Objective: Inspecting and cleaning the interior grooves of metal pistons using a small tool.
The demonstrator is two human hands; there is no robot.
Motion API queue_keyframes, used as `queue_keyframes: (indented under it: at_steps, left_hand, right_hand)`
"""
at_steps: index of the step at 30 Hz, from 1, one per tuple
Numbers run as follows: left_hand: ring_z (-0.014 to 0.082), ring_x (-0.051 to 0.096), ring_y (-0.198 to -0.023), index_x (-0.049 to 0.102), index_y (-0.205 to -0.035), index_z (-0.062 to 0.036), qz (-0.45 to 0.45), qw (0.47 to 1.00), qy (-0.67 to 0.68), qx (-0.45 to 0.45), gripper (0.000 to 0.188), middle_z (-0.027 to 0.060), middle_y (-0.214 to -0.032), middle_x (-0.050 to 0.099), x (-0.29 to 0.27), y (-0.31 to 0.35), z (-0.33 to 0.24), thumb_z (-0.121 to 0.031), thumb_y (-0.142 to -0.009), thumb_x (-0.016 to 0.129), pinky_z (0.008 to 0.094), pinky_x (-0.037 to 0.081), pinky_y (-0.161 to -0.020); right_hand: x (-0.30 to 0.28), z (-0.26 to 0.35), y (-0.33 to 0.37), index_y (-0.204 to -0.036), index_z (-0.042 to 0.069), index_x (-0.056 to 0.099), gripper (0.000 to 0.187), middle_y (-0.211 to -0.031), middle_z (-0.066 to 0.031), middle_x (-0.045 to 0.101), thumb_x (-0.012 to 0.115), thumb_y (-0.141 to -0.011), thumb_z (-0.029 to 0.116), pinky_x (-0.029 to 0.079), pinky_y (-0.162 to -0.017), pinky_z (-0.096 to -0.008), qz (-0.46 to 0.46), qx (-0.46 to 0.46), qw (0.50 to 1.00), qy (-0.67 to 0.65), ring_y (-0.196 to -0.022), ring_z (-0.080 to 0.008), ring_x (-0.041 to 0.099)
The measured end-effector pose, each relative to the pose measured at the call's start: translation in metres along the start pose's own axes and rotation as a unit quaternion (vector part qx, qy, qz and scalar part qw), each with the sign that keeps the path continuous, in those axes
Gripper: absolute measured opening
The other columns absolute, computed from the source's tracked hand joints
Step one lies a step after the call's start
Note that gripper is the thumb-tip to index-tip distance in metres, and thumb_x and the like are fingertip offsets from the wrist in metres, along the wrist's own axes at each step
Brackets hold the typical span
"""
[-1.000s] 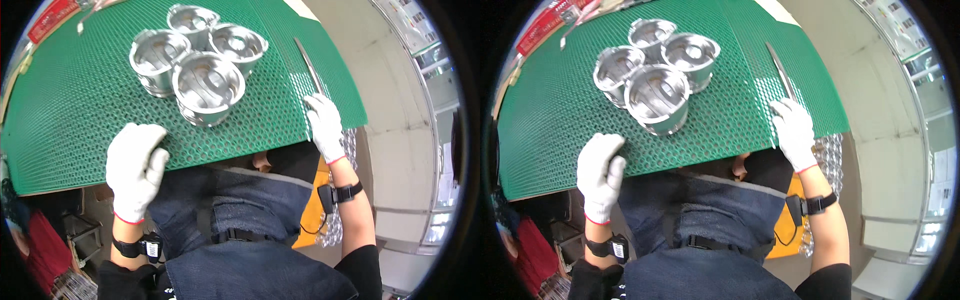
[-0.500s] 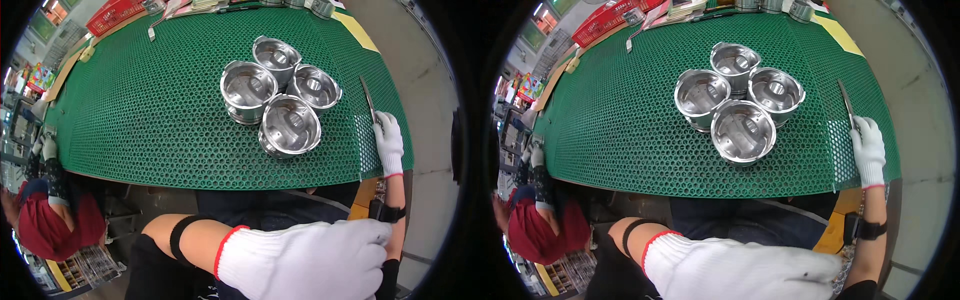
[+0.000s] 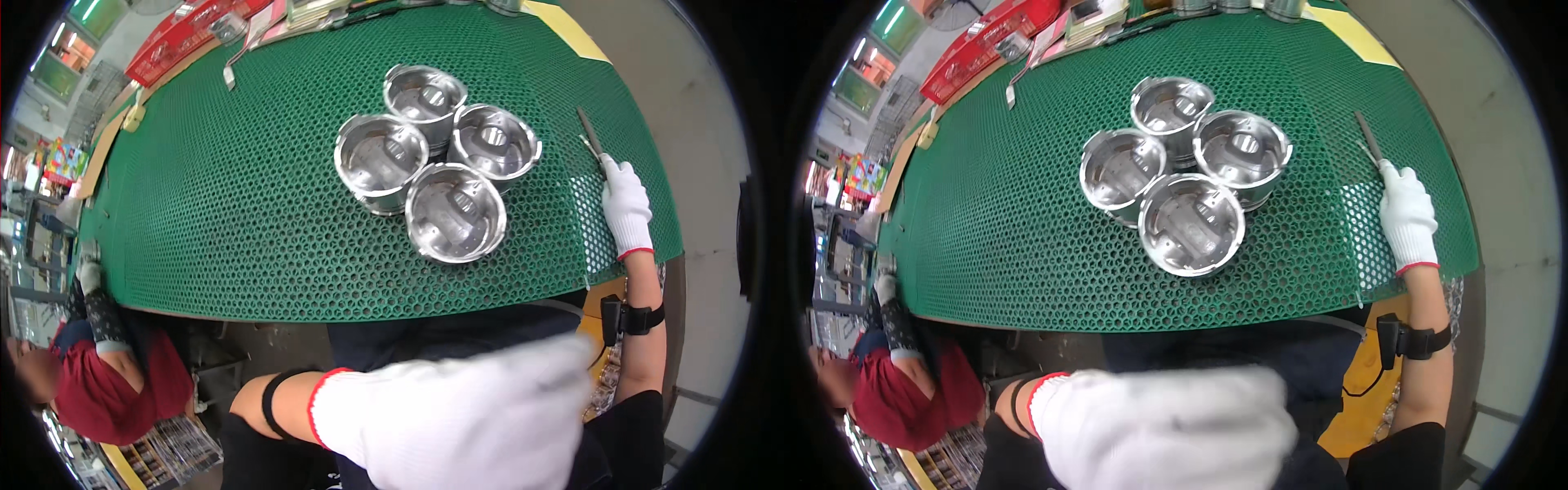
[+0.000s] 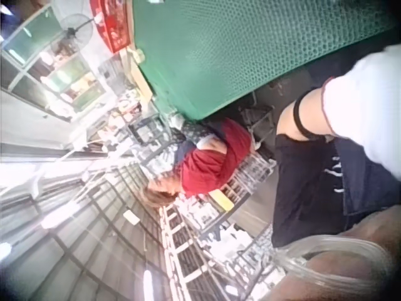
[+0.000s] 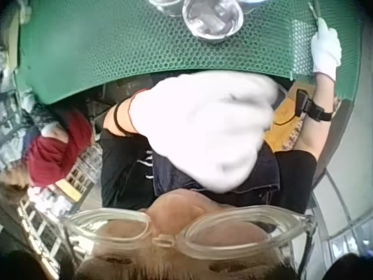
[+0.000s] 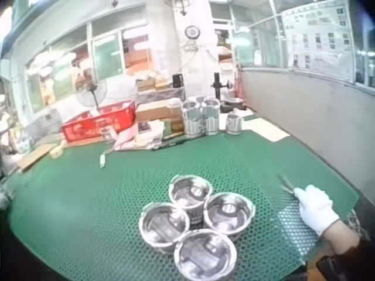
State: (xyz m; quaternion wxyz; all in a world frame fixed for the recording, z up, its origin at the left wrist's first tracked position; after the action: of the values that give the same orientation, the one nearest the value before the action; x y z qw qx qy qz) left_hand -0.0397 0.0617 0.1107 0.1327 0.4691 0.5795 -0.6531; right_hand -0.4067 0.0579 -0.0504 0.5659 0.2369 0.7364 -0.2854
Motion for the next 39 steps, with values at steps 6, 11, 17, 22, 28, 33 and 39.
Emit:
queue_keyframes:
  at_steps: [6, 11, 17, 22, 28, 33, 39]
  left_hand:
    - [0.0302, 0.069, -0.09, 0.065, -0.088, -0.0059, -0.036, 0.959, 0.005, -0.283, 0.024, 0.0091, -0.087, 0.068, 0.003, 0.102, 0.082, 0.007, -0.067, 0.067, 0.047, 0.055, -0.087]
    - [0.035, 0.065, -0.087, 0.063, -0.092, -0.0078, 0.095, 0.918, -0.123, -0.365, 0.016, 0.0119, -0.089, 0.067, 0.022, 0.133, 0.119, 0.001, -0.078, 0.064, 0.0454, 0.053, -0.082]
    - [0.036, 0.064, -0.088, 0.067, -0.103, -0.0056, 0.032, 0.913, -0.131, -0.385, 0.021, 0.0145, -0.094, 0.069, 0.024, 0.137, 0.171, -0.001, -0.083, 0.061, 0.0454, 0.052, -0.079]
    - [0.038, 0.064, -0.11, 0.065, -0.116, -0.0053, -0.014, 0.87, -0.174, -0.46, 0.04, 0.0166, -0.114, 0.068, -0.022, 0.174, 0.141, -0.001, -0.077, 0.068, 0.0459, 0.051, -0.097]
    - [0.032, 0.067, -0.096, 0.067, -0.113, -0.0072, -0.136, 0.81, -0.256, -0.509, 0.037, 0.0106, -0.104, 0.07, -0.063, 0.252, 0.089, -0.003, -0.076, 0.071, 0.0425, 0.054, -0.088]
    - [0.0311, 0.064, -0.077, 0.068, -0.108, -0.0078, -0.161, 0.774, -0.311, -0.527, 0.031, 0.0097, -0.087, 0.066, -0.056, 0.28, 0.083, -0.007, -0.077, 0.07, 0.0427, 0.053, -0.072]
    - [0.0291, 0.063, -0.076, 0.068, -0.109, -0.0075, -0.204, 0.782, -0.277, -0.52, 0.033, 0.0079, -0.084, 0.064, -0.062, 0.286, 0.077, -0.008, -0.077, 0.073, 0.0421, 0.052, -0.07]
  right_hand:
    - [0.002, -0.045, 0.014, -0.135, 0.018, 0.056, 0.044, -0.115, -0.0163, 0.059, 0.055, -0.092, 0.01, 0.054, -0.084, -0.0498, -0.097, -0.028, 0.971, -0.215, -0.097, -0.0381, 0.066]
    - [-0.041, 0.023, 0.068, -0.13, -0.006, 0.055, 0.039, -0.097, -0.0087, 0.061, 0.052, -0.097, 0.015, 0.044, -0.051, -0.0207, 0.108, 0.003, 0.664, -0.74, -0.065, -0.007, 0.056]
    - [-0.03, 0.114, 0.133, -0.121, -0.004, 0.06, 0.032, -0.08, -0.0053, 0.061, 0.055, -0.1, 0.019, 0.044, -0.048, -0.0221, 0.423, -0.114, 0.365, -0.821, -0.059, -0.0088, 0.056]
    - [-0.005, 0.126, 0.131, -0.105, -0.002, 0.061, 0.023, -0.076, -0.0123, 0.06, 0.059, -0.092, 0.015, 0.039, -0.039, -0.0283, 0.411, -0.059, 0.361, -0.835, -0.049, -0.0188, 0.055]
    - [0.048, 0.072, 0.127, -0.129, 0.006, 0.05, 0.029, -0.092, -0.0161, 0.067, 0.055, -0.102, 0.016, 0.052, -0.04, -0.0321, 0.354, -0.073, 0.28, -0.889, -0.053, -0.0237, 0.062]
    - [-0.004, 0.111, 0.122, -0.107, 0.006, 0.061, 0.02, -0.09, -0.0102, 0.057, 0.051, -0.105, 0.023, 0.045, -0.049, -0.0324, 0.423, -0.058, 0.233, -0.874, -0.062, -0.0204, 0.053]
    - [0.002, 0.099, 0.115, -0.103, 0.012, 0.057, 0.014, -0.078, -0.0037, 0.043, 0.048, -0.106, 0.023, 0.041, -0.048, -0.0302, 0.393, -0.092, 0.273, -0.873, -0.061, -0.0164, 0.047]
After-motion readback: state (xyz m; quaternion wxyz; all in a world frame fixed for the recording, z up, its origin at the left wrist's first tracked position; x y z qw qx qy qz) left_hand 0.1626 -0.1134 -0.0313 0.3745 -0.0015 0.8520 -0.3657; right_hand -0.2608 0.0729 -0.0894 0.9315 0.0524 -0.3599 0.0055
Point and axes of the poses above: each hand's wrist, its own y-axis away from the middle knuckle, its own x-axis out of the palm, z = x × y, the point moved 8 cm from there along -y, towards the middle knuckle
